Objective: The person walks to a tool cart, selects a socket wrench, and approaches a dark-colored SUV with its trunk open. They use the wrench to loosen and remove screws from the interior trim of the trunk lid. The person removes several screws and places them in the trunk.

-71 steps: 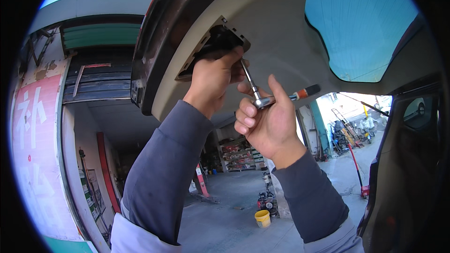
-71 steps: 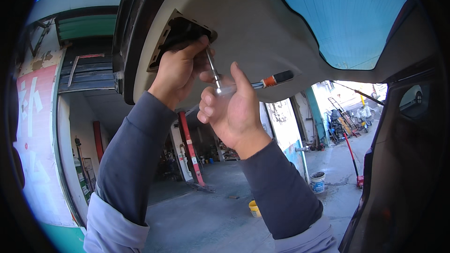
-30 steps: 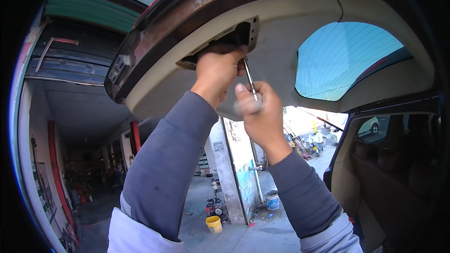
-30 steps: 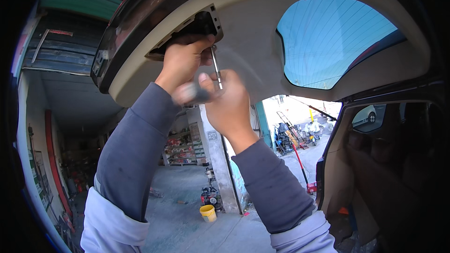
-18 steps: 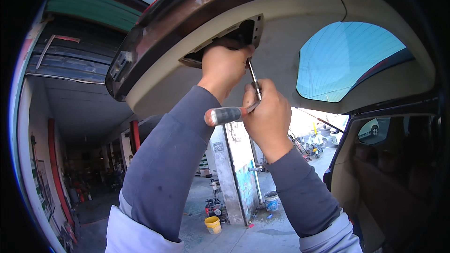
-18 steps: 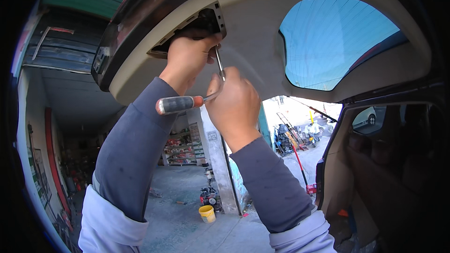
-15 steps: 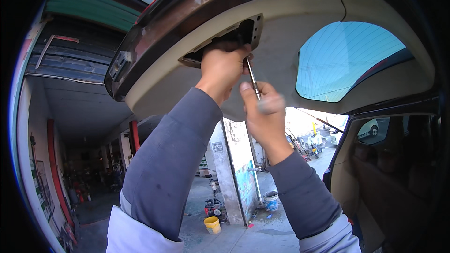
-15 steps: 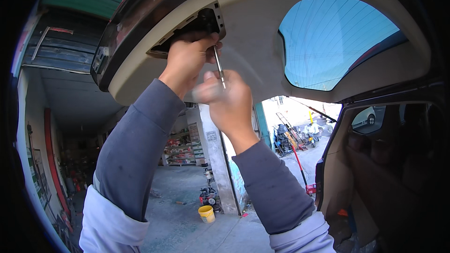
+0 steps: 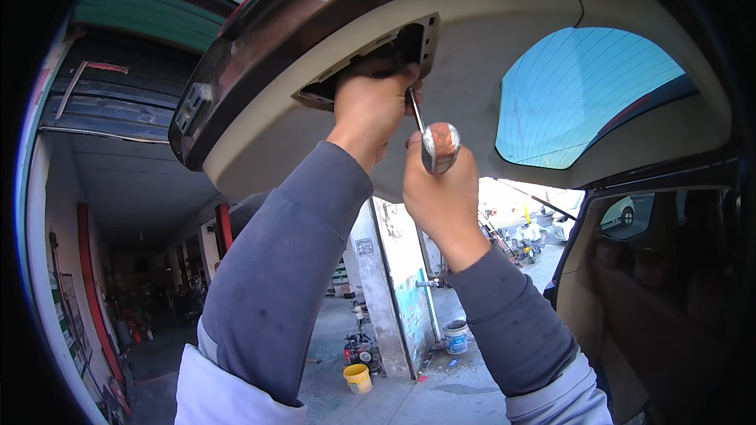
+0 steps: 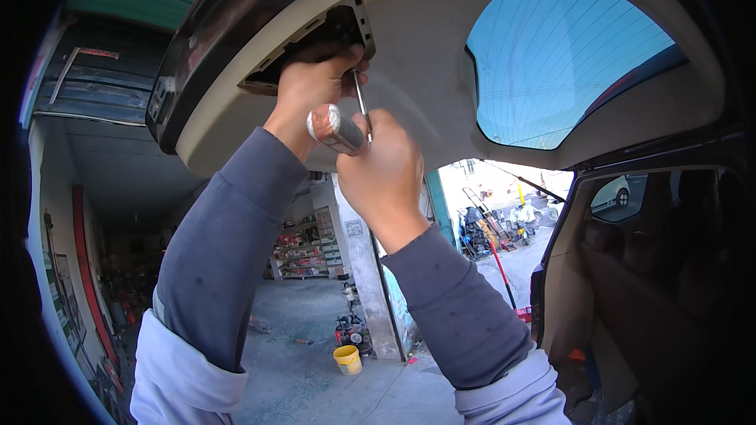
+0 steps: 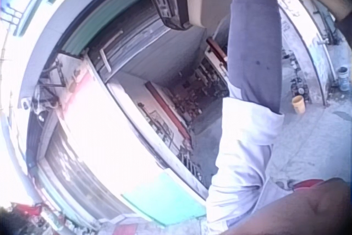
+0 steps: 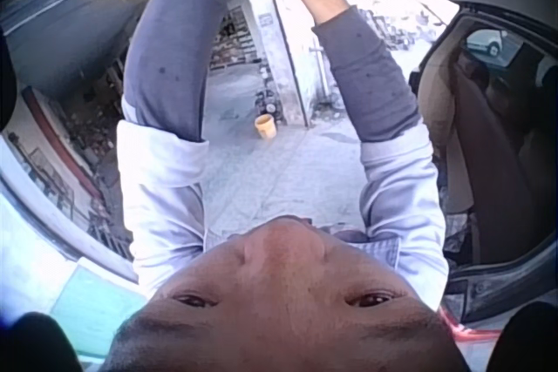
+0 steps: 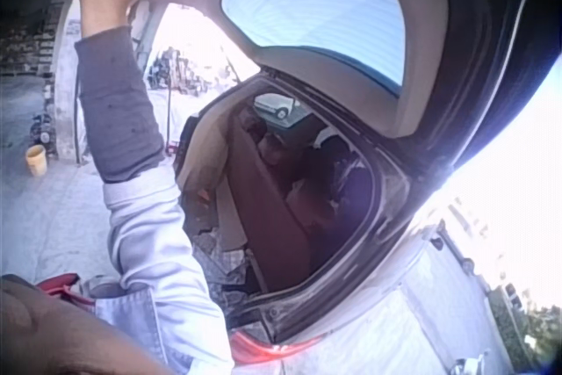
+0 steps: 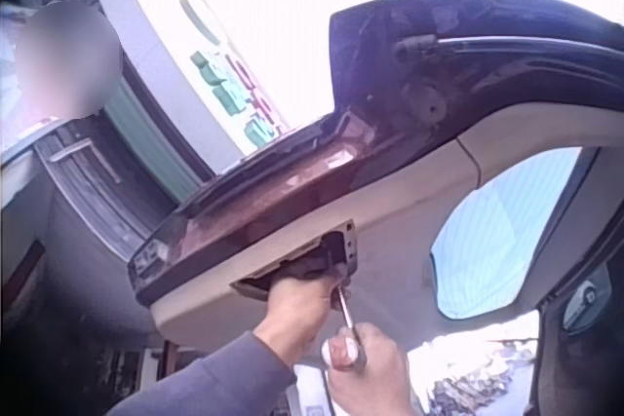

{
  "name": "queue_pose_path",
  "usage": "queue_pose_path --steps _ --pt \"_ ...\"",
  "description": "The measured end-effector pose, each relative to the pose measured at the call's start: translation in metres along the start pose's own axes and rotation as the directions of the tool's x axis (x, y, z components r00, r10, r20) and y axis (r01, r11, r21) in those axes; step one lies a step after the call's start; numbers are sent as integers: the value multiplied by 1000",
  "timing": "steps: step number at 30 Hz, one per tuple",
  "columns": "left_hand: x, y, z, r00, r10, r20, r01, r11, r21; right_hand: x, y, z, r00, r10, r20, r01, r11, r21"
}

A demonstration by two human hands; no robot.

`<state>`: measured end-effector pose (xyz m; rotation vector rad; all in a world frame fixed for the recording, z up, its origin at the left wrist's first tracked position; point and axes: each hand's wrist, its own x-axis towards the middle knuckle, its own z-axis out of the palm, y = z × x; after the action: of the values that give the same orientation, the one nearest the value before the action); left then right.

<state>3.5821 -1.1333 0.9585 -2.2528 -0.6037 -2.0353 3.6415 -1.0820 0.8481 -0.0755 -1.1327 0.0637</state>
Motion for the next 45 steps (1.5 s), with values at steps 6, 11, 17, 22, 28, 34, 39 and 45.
queue_pose_path --steps 6,11,17,22,28,34,39,45 --pt "4 0 0 999 -37 30 40 994 -103 7 -2 -4 993 106 57 -105 994 -34" --pt "1 1 -1 999 -31 29 32 998 -53 4 5 3 997 -62 -35 61 998 -31" --pt "-2 3 0 998 -54 29 56 995 -83 4 8 2 999 21 -41 -19 999 43" --pt "-2 5 1 993 -121 -16 121 993 -16 3 9 1 980 -184 -71 147 922 -359" --pt "0 6 -7 989 -109 105 129 969 -213 6 3 -4 936 207 285 -337 759 556" --pt "-3 7 -7 991 -92 96 107 982 -158 9 9 -10 880 268 391 -455 711 536" --pt "-1 7 -3 995 -84 57 89 993 -83 4 14 -1 989 -146 -21 139 970 -199" --pt "0 7 -5 988 -94 122 118 971 -209 14 14 -21 780 280 559 -622 251 742"
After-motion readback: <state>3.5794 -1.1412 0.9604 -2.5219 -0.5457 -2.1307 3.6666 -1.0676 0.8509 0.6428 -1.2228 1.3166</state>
